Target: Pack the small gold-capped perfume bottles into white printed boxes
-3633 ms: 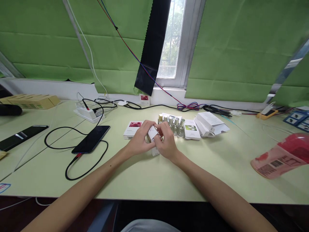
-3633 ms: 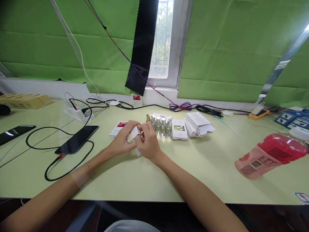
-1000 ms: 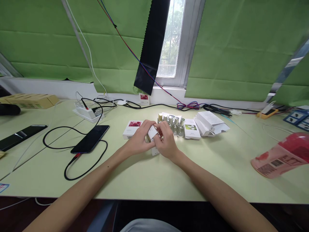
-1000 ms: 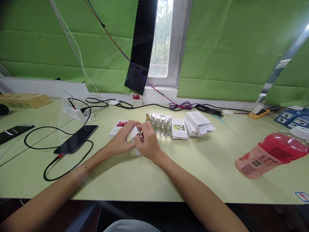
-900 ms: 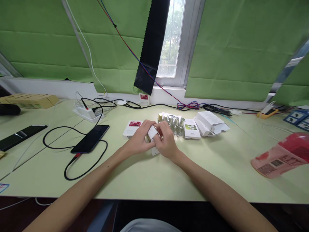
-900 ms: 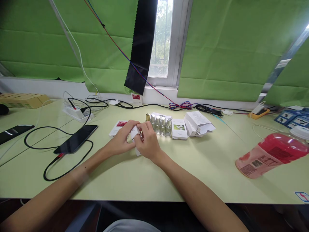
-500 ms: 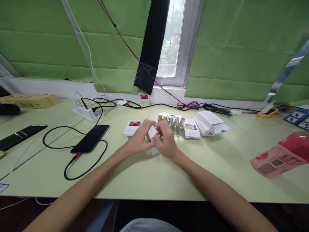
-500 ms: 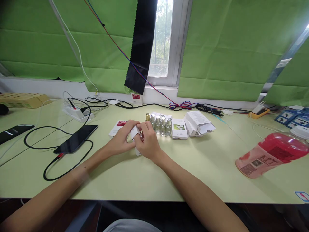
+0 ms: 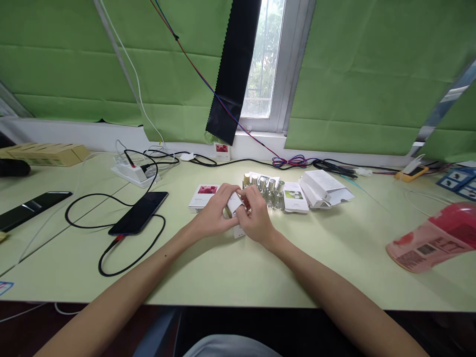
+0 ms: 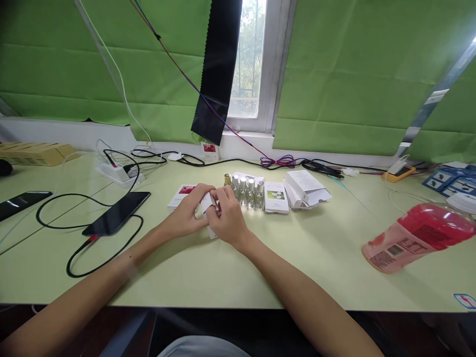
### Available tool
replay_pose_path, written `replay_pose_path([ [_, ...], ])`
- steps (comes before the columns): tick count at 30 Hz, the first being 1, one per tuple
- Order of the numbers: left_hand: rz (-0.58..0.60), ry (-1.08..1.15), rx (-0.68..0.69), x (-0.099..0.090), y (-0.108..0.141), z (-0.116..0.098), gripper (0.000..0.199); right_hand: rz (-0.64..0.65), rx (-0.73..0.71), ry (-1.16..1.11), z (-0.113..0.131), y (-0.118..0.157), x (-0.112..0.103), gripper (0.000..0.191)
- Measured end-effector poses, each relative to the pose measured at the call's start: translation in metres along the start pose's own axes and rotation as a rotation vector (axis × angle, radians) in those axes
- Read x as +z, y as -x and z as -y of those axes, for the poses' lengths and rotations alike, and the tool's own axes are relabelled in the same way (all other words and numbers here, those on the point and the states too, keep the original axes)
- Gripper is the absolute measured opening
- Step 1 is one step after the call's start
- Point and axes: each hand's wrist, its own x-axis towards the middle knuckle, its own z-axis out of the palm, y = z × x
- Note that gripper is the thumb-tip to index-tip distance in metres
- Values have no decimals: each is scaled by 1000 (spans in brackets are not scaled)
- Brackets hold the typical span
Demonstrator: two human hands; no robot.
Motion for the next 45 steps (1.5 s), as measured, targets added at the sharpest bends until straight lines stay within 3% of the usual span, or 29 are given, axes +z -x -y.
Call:
replay_pose_path([
  [36,-16,8,2,0,1,-1,38,-8,8,-27,-2,0,1,19],
  [45,-16,2,-39,1,1,0,41,72,264,-290,-2,-3,-4,25],
])
